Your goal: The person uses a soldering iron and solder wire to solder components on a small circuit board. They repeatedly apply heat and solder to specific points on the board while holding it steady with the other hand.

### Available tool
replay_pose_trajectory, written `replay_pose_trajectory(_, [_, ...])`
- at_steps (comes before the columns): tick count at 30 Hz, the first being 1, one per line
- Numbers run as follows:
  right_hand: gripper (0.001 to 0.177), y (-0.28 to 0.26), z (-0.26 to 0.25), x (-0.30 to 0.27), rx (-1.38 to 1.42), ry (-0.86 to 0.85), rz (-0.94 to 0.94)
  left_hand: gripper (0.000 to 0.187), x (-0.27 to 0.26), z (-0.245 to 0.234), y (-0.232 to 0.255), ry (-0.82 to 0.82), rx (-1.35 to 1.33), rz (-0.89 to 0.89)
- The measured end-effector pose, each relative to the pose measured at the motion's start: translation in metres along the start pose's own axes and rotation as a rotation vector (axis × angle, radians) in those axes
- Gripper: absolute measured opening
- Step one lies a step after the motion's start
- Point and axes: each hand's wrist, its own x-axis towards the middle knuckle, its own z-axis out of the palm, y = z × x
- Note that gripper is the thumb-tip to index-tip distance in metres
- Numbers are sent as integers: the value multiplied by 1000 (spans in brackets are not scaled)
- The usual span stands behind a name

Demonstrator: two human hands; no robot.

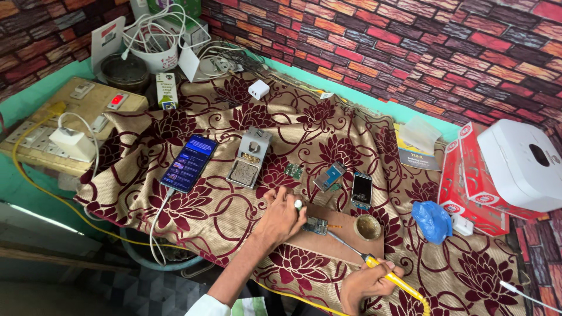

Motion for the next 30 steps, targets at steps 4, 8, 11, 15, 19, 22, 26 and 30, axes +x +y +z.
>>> replay_pose_trajectory(4, [24,2,-1,2,57,-31,-46,35,2,1,-1,-105,62,10])
replay_pose_trajectory(8, [26,3,1,5,46,-61,-61,34,3,1,-1,-88,29,-21])
replay_pose_trajectory(11, [29,1,3,8,-23,-90,-132,35,2,0,0,-64,10,-14])
replay_pose_trajectory(15, [28,-7,6,12,-105,-107,-215,36,4,-1,-1,-109,-14,-25])
replay_pose_trajectory(19, [25,-16,7,13,-62,-137,-223,41,2,-3,1,-39,27,9])
replay_pose_trajectory(22, [25,-23,11,12,-138,-150,-233,44,4,-6,1,3,50,22])
replay_pose_trajectory(26, [26,-28,12,11,-225,-170,-258,44,3,-7,1,-45,51,22])
replay_pose_trajectory(30, [28,-33,15,13,-259,-203,-242,39,3,-6,0,-59,37,35])
